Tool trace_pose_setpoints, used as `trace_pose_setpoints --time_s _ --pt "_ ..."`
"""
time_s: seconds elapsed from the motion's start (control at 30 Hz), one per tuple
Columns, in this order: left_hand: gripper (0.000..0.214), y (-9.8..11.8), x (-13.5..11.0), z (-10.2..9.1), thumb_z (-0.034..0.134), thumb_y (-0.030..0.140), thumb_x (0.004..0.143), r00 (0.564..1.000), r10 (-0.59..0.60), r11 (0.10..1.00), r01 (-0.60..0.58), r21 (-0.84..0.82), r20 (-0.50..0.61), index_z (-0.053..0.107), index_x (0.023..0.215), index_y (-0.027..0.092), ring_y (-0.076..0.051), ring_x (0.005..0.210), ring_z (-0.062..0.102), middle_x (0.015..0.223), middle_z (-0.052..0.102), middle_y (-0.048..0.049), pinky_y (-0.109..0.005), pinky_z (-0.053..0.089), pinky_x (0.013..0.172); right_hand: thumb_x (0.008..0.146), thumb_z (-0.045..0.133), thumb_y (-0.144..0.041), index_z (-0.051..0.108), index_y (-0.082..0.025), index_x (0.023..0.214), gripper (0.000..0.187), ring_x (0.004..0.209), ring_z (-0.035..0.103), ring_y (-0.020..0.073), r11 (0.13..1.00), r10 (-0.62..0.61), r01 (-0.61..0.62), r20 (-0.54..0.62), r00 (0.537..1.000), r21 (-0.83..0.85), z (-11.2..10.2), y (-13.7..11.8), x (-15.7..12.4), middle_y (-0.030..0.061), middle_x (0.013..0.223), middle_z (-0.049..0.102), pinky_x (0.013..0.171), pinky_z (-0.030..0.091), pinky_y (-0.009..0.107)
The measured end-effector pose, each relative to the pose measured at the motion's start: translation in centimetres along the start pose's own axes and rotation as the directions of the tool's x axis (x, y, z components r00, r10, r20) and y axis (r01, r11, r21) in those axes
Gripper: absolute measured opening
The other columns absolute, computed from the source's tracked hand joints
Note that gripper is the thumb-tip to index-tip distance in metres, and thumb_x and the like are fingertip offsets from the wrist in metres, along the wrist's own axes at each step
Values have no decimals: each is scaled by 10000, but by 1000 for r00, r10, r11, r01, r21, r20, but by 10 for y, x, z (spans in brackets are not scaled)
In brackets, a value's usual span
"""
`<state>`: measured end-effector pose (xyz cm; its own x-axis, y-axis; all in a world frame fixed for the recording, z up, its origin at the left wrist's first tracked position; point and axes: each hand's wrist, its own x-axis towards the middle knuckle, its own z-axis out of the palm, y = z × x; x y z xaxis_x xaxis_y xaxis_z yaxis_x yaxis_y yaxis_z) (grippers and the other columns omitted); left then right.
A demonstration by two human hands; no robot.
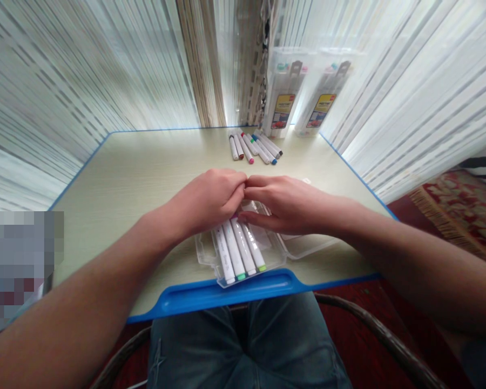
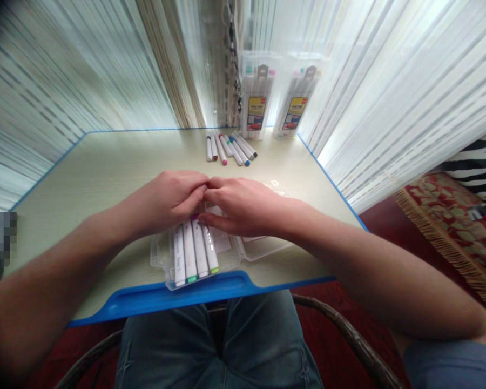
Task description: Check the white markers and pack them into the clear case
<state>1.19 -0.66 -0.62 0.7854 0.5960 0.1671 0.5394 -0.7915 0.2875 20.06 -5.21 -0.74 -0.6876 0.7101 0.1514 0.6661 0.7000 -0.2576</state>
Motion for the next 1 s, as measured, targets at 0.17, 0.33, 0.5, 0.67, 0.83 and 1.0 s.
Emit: trace_pose_setpoints --time_s 0.17,0.33,0.5,0.67,0.83,1.0 --pt "268 2 0 -1 404 208 945 1000 -8 1000 8 9 1 619 797 145 -185 721 586 811 667 -84 -321 426 711 971 588 -326 717 -93 1084 289 979 653 251 1000 -19 19 -1 1000 19 0 3 0 158 1112 690 871 493 372" --pt "265 2 0 0 411 208 936 1000 -2 1000 2 17 2 625 794 145 -194 724 585 808 667 -88 -328 428 713 963 587 -302 724 -89 1043 265 938 651 234 998 -41 42 -12 999 50 1 7 1 150 1060 692 851 489 354" --pt "274 2 0 0 406 211 947 1000 -12 1000 12 16 8 628 801 145 -189 720 586 814 670 -88 -326 434 714 954 600 -282 724 -103 1036 233 934 644 216 997 -48 49 -25 999 61 2 8 2 135 1049 691 858 484 342" --pt "275 2 0 0 404 211 948 1000 -5 1000 4 25 8 628 803 145 -189 728 587 822 673 -88 -323 438 718 956 596 -280 726 -101 1036 235 929 644 218 996 -45 46 -26 999 75 2 9 2 138 1044 690 850 485 347" --pt "289 2 0 -1 391 215 960 1000 -12 1000 12 27 7 629 813 141 -189 736 593 836 680 -91 -324 446 728 958 587 -278 726 -99 1037 240 920 646 220 996 -47 49 -31 998 75 2 9 2 141 1044 693 842 488 351" --pt "290 2 -1 0 394 216 965 1000 -5 1000 5 31 4 632 820 138 -189 739 596 843 685 -95 -325 453 726 954 600 -275 728 -113 1037 223 923 650 216 996 -46 49 -42 998 70 2 7 2 132 1046 696 842 484 341"
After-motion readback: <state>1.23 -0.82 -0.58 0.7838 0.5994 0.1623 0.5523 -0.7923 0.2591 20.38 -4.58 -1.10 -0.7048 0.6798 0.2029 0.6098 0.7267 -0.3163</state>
